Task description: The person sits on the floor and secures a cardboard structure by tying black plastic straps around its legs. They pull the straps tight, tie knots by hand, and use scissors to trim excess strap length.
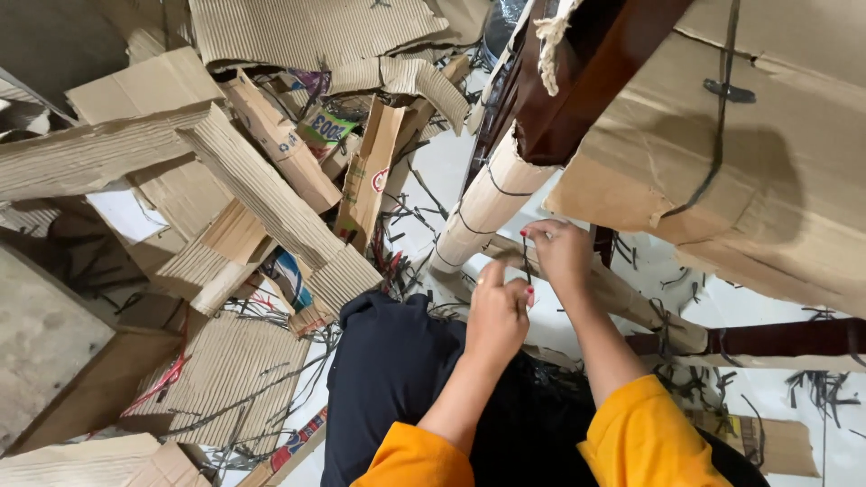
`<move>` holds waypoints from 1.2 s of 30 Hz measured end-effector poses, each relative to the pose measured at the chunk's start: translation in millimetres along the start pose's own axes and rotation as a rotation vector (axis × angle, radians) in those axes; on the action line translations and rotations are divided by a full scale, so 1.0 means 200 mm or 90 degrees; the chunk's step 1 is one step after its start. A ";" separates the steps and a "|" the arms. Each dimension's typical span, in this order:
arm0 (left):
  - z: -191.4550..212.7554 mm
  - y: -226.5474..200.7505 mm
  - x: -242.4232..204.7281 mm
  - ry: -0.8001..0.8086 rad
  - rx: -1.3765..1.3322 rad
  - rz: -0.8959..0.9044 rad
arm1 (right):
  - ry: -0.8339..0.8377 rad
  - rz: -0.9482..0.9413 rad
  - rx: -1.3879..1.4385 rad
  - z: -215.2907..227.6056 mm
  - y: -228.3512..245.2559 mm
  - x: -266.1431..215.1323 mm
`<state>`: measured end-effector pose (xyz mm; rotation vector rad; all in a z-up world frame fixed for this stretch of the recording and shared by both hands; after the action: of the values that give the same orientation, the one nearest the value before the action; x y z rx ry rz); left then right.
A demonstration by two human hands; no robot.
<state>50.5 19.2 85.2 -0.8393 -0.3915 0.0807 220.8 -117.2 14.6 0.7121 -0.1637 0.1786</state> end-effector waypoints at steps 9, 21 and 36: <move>-0.21 0.21 0.10 -0.012 -0.430 0.281 | 0.004 -0.109 0.324 0.18 -0.01 -0.12; -0.06 -0.03 0.16 -0.087 0.012 -0.003 | 0.112 0.225 0.319 0.36 0.42 -0.28; -0.25 0.25 0.16 -0.094 -0.116 0.154 | 0.145 0.274 0.246 0.27 0.40 -0.22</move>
<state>102.7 24.0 28.2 -1.0618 -0.4391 0.3365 156.6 -98.1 96.7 1.0285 -0.0627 0.7144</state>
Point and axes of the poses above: each hand's wrist, its own x-axis towards the middle knuckle, its own z-axis out of the back of the hand, y = z × x, the point moved 9 cm from there along x, towards the middle knuckle, and after that the axes turned 13 degrees about x, right-handed, at the moved point
